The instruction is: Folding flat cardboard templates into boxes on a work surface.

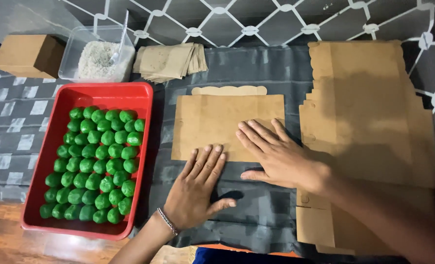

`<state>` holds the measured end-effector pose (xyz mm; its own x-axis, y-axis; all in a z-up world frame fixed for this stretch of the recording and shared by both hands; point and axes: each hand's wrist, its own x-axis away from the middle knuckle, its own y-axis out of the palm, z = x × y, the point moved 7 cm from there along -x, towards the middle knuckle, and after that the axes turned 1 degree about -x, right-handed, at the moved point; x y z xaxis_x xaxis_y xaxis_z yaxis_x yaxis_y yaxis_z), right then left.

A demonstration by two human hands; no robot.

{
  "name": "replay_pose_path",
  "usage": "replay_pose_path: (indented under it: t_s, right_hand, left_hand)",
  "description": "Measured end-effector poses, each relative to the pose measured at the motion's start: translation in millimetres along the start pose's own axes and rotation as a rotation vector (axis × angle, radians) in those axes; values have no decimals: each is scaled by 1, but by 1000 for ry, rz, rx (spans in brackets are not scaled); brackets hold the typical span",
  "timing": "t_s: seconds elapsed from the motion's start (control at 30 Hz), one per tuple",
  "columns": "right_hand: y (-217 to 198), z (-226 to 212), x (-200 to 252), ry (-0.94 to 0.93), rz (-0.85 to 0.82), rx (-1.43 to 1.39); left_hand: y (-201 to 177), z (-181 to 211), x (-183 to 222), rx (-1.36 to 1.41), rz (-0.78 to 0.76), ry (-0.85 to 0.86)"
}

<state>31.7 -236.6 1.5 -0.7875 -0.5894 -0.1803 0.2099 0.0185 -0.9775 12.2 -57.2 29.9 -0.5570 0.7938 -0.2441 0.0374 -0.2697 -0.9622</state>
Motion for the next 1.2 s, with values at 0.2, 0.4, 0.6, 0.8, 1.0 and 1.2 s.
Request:
replay_pose_path:
  t_s: [0.2, 0.4, 0.6, 0.8, 1.0, 1.2]
  right_hand:
    - [5, 3, 1, -7, -3, 25]
    - [4, 3, -1, -17, -42, -76]
    - [5, 7, -1, -41, -159, -195]
    - [-5, -24, -13, -42, 111, 240]
    - [0, -59, -27, -80, 65, -107]
    - [0, -30, 10, 68, 45, 326]
  left_hand:
    - [0, -33, 27, -365, -106, -245]
    - [-12, -20, 12, -203, -4, -119]
    - [12, -22, 10, -226, 11, -101]
    - [13, -21, 10, -166, -2, -110]
    - [21, -28, 16, -218, -58, -104]
    - [11, -27, 13, -175, -22, -112]
